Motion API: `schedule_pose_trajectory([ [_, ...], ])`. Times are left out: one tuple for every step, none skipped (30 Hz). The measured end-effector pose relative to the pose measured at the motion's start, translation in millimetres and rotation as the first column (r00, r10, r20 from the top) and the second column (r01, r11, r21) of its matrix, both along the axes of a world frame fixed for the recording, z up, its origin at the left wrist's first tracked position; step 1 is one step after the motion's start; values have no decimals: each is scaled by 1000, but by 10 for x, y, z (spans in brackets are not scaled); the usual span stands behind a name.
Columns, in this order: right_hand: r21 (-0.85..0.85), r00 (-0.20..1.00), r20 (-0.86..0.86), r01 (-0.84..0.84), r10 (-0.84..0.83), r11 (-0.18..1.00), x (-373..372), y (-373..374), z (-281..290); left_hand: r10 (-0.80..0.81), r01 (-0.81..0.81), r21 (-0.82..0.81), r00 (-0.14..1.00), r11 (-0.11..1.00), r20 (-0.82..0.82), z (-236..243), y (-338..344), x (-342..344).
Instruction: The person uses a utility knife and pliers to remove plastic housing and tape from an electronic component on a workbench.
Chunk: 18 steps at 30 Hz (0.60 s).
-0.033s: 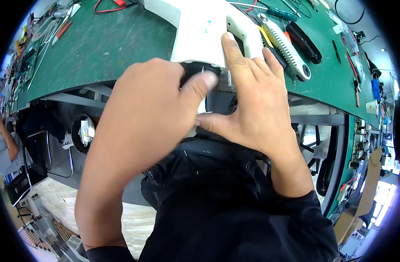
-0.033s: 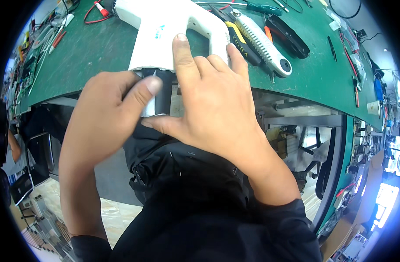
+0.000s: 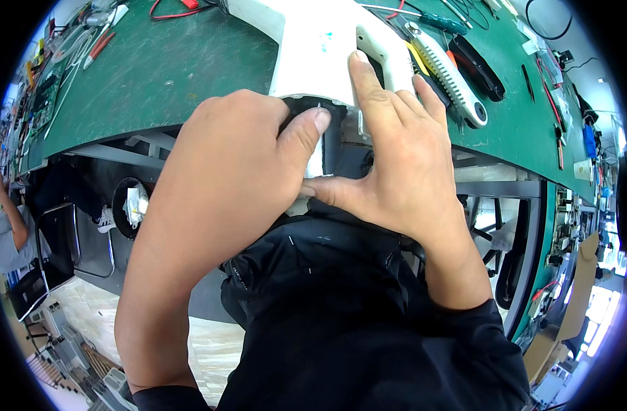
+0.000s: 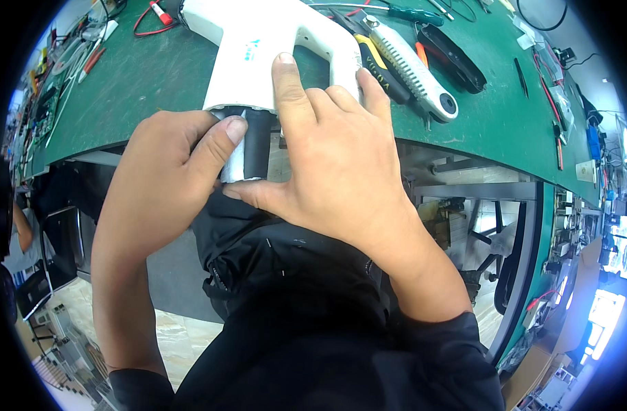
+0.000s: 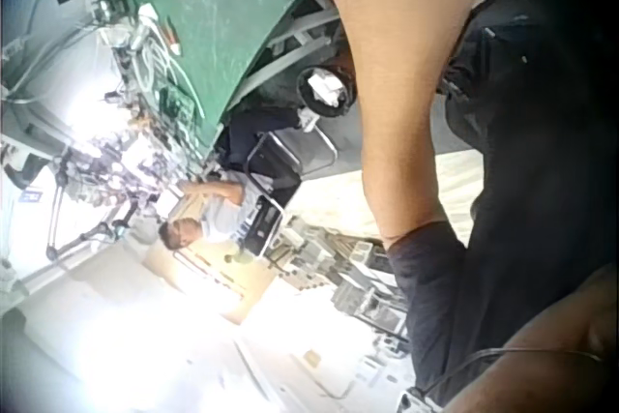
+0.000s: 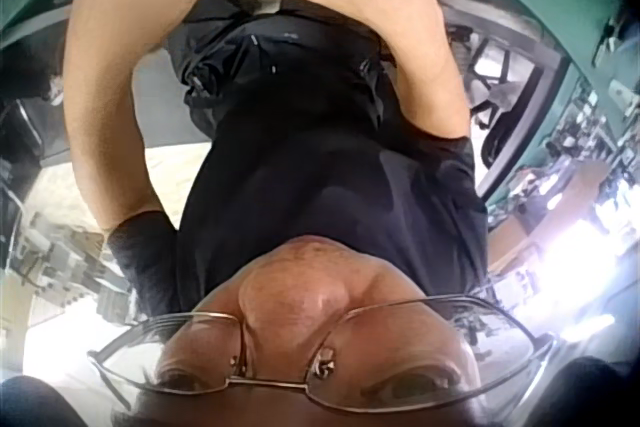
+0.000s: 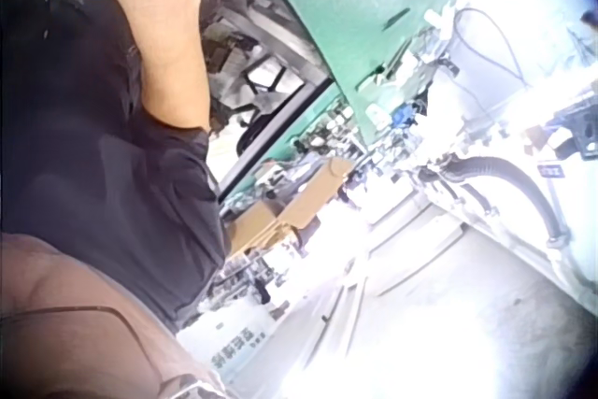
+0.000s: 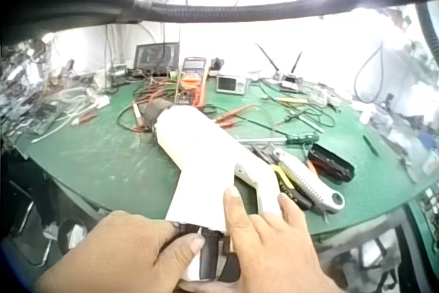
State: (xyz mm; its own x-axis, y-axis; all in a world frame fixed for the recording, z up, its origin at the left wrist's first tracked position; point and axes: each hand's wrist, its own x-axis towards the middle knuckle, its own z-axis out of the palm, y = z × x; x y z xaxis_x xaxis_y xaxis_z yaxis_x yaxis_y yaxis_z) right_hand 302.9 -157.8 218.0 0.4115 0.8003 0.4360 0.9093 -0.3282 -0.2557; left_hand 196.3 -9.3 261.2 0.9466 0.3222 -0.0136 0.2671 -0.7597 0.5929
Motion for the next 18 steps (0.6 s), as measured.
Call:
schedule_pose_trajectory([
  [-10,1000,13,-8,8,1000,-8,-2,24,-12,8,67,998,998,56,-43,-20,-31],
  [-11,1000,3,-8,8,1000,-11,1,22,-32,17,133,994,991,109,-88,-28,-42],
  [-11,1000,-7,-7,7,1000,-14,4,19,-44,25,154,991,988,123,-104,-23,-41],
  [-11,1000,-16,-6,6,1000,-16,7,20,-17,-2,151,992,988,123,-107,-33,-43],
  [-25,1000,-19,5,-5,1000,-25,10,31,8,-26,147,993,989,122,-113,-51,-36],
  [-40,1000,-23,16,-17,999,-44,16,62,32,-50,143,992,988,120,-120,-61,-34],
  [-54,999,-25,28,-29,998,-62,22,90,40,-54,114,991,992,127,-136,-59,-43],
  [-75,999,-33,31,-34,997,-76,30,114,48,-60,83,989,995,137,-158,-51,-52],
  [-96,998,-40,35,-39,995,-90,39,136,56,-65,53,988,996,147,-174,-38,-59],
  [-117,998,-47,38,-44,992,-94,47,147,63,-67,23,986,997,154,-181,-22,-63],
  [-111,998,-43,34,-39,993,-88,40,140,68,-67,-14,984,998,163,-197,-13,-68],
  [-105,999,-38,30,-34,994,-77,34,125,73,-66,-51,982,997,172,-214,-3,-74],
  [-100,999,-34,26,-29,995,-68,28,118,65,-50,-86,981,995,185,-235,14,-76],
  [-95,999,-46,15,-19,995,-65,32,111,65,-42,-120,979,992,195,-265,39,-84],
  [-89,998,-58,4,-10,996,-61,36,105,65,-33,-154,977,988,205,-297,64,-91],
  [-84,998,-70,-6,0,996,-56,40,98,58,-16,-186,974,982,220,-338,90,-94],
  [-67,999,-44,-10,7,998,-50,31,100,46,7,-216,970,976,238,-365,108,-91],
  [-51,1000,-18,-14,13,999,-41,21,98,34,31,-245,966,969,257,-380,119,-92],
])
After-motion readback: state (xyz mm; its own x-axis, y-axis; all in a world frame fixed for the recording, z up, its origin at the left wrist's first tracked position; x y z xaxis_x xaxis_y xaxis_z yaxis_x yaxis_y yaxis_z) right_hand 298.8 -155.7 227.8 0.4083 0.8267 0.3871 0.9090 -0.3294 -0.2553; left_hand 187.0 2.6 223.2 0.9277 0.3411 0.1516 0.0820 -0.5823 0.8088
